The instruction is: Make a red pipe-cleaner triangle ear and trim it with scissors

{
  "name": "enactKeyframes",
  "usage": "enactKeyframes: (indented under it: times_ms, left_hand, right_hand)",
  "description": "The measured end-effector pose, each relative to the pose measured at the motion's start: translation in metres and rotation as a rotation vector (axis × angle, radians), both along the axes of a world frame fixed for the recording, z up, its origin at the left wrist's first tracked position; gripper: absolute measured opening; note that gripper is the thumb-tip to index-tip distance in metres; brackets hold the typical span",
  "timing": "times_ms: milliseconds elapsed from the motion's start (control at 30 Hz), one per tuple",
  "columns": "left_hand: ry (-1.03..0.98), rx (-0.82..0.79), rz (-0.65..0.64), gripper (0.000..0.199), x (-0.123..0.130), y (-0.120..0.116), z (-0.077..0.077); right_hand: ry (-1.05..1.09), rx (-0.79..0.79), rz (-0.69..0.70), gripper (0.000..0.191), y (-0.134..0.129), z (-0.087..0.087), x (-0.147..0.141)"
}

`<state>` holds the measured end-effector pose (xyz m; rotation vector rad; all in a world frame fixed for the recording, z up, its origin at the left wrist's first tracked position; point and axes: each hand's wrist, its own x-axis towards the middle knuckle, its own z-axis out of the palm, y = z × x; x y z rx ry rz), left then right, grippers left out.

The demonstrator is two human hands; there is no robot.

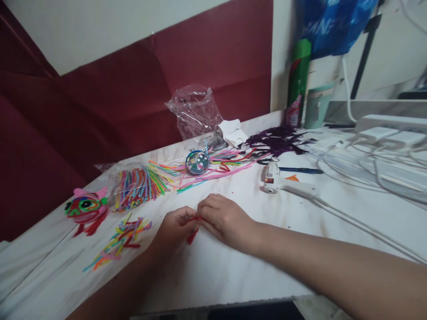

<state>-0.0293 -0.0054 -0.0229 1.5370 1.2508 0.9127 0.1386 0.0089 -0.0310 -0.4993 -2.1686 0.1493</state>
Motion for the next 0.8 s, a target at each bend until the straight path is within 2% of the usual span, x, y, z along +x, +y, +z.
enactKeyframes:
  times_ms: [167,267,367,433,600,800]
  left_hand:
    - [0.206,0.139,0.005,0.008,0.0025,-0.0049,0.0003]
    - [0.261,0.253,-0.006,0.008,0.0020,-0.0053,0.0013]
    - [0.283,0.372,-0.056,0.007,-0.0001,-0.0044,0.0007]
    - [0.277,0.371,-0.057,0.006,-0.0016,-0.0038,-0.0006]
    - [0.191,0.158,0.022,0.010,-0.0030,-0.0013,-0.0035]
    - [0.069,0.121,0.018,0.013,-0.0018,0.0002,-0.0020]
  right_hand:
    - [0.089,-0.581,-0.074,0.018,0.0005,0.0011,-0.0039]
    - [0.200,-0.930,0.042,0.022,0.0042,-0.0021,-0.0069]
    - [0.312,-1.140,0.144,0.026,0.0063,-0.0035,-0.0088]
    - [0.360,-1.170,0.165,0.027,0.0064,-0.0019,-0.0089]
    - [0.419,-1.075,0.114,0.025,0.0050,0.0044,-0.0069]
    - [0.427,-0.970,0.059,0.023,0.0050,0.0029,-0.0057]
